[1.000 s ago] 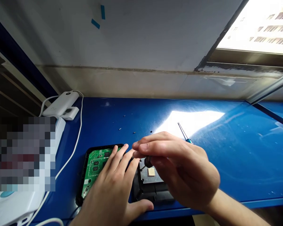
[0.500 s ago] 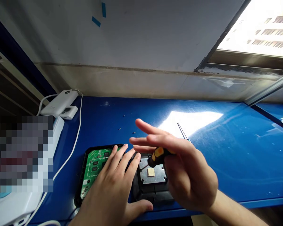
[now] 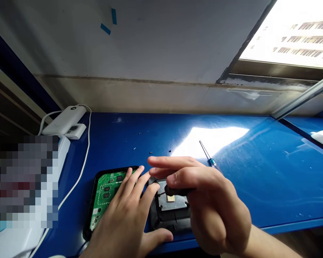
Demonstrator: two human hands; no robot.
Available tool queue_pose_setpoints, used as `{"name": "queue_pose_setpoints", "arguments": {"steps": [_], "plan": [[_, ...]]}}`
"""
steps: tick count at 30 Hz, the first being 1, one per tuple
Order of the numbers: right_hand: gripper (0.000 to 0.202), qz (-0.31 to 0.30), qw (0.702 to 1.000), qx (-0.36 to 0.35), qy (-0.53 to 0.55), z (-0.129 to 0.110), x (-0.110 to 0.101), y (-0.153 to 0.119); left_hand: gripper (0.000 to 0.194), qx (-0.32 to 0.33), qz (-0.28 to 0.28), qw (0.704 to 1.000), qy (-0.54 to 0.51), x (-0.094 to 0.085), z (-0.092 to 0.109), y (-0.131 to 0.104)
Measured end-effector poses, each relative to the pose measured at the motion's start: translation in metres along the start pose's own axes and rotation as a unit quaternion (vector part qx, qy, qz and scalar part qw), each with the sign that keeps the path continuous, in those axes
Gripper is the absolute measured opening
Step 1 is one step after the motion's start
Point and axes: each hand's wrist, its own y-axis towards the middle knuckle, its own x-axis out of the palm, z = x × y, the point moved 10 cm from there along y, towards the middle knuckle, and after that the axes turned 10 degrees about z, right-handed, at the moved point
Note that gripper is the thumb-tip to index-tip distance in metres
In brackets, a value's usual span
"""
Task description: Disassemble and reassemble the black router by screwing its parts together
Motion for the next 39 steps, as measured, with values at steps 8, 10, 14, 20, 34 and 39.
{"name": "queue_pose_setpoints", "arguments": {"steps": [8, 10, 14, 20, 34, 39], "plan": [[0.027, -0.007, 0.993, -0.066, -0.099, -0.014, -0.003, 0.007, 0.057, -0.024, -0.033, 0.999, -0.015, 0.004, -0.003, 0.003], [0.039, -0.017, 0.996, -0.053, -0.07, -0.011, -0.001, 0.004, 0.057, -0.019, -0.037, 0.999, -0.015, 0.003, -0.001, 0.003], [0.025, 0.003, 0.997, -0.049, -0.056, -0.005, -0.002, 0.004, 0.069, -0.006, -0.017, 1.0, -0.007, 0.003, 0.0, 0.002], [0.019, -0.007, 0.997, -0.06, -0.056, -0.006, 0.001, 0.007, 0.07, 0.006, 0.001, 1.0, 0.001, 0.001, 0.0, 0.0], [0.023, -0.034, 0.995, -0.066, -0.073, -0.015, 0.003, 0.013, 0.058, -0.02, -0.001, 0.999, -0.029, -0.002, 0.0, 0.005], [0.02, 0.005, 0.999, -0.033, -0.036, -0.009, -0.001, 0.011, 0.058, -0.023, -0.023, 0.999, -0.031, 0.001, -0.001, 0.005]]}}
